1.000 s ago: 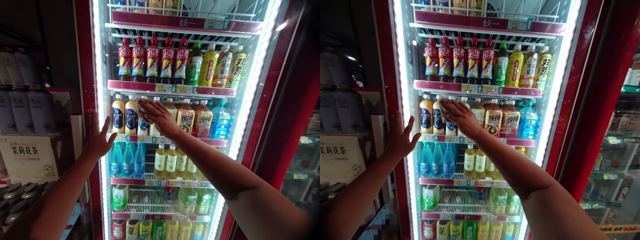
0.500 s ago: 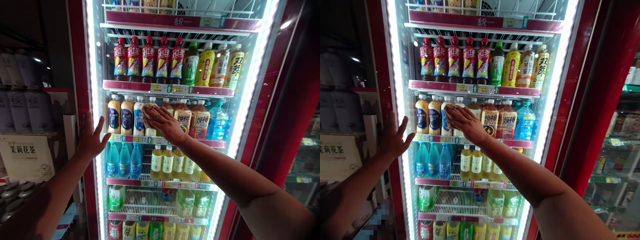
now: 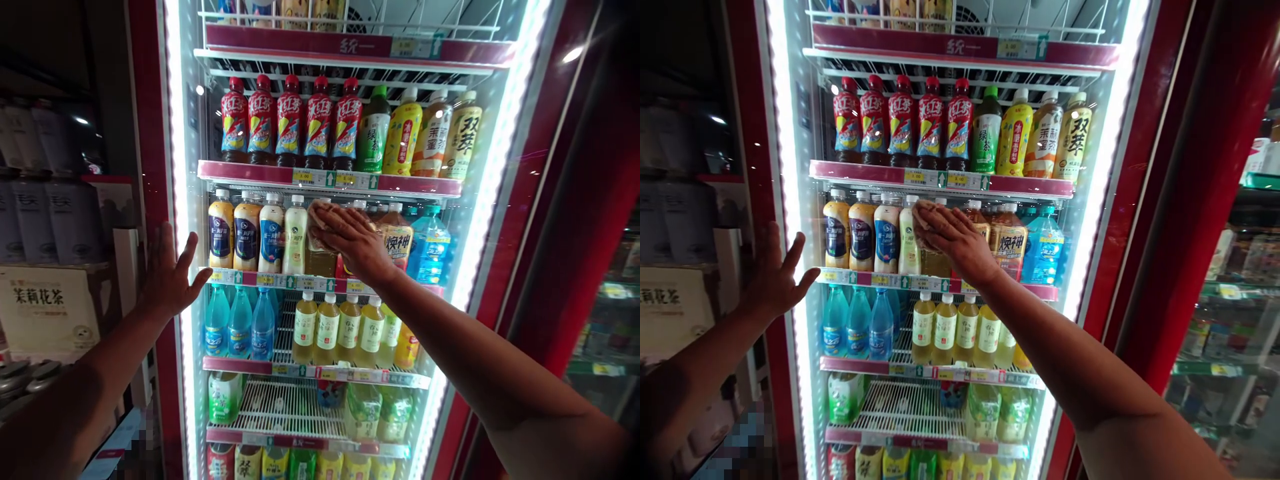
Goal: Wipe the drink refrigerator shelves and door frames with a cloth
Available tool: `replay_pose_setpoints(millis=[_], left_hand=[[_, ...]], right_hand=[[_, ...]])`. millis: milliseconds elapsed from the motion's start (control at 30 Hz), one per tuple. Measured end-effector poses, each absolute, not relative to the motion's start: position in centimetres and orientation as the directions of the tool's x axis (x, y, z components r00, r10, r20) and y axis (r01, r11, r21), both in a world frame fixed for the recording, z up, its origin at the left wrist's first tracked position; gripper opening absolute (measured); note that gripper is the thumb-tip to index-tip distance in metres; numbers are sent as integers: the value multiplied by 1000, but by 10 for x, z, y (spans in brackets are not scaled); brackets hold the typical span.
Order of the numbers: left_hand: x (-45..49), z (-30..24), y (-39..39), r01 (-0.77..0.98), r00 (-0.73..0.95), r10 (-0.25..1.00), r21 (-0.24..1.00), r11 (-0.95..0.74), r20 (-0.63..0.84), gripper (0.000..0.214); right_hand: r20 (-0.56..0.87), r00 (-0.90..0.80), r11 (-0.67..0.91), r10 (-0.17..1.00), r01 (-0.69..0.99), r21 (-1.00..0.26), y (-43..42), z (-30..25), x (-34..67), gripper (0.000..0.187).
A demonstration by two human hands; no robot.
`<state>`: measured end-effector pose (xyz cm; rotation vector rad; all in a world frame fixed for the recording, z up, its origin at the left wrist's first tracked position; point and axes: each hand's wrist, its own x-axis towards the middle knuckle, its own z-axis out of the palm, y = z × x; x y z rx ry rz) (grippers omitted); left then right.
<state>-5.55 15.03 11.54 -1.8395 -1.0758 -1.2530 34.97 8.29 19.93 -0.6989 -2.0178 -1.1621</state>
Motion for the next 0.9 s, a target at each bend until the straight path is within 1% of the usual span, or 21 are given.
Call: replay_pose_setpoints(millis=[100,167,267,433,600,700,800,900], left_hand=[[-56,114,151,895,212,238,-90,-437,948,82],[-56,113,152,894,222,212,-112,-434,952,81],[-56,112,153,901,215,212,-110,-421,953,80],[-56,112,153,909,185,251,-68,-412,950,85],[-53,115,149,910,158,273,-33,-413,949,87],[-52,115,148,913,141,286,-13,-407,948,89],[-51,115,149,910,139,288,-7,-415,947,93],[-53,114,151,905,154,267,-27,-424,951,94]], right_hand=[[822,-559,435,107,770,467,81,194,360,56],[797,-593,449,115,747,490,80,190,365,56],[770,-627,465,121,721,514,77,189,374,56],[852,-517,437,80,786,437,74,191,385,61],[790,-604,452,103,736,504,71,190,399,54],[820,-567,415,74,765,492,68,191,410,49],[850,-523,400,61,793,459,66,186,418,50],[813,-573,414,105,768,488,63,182,426,54]])
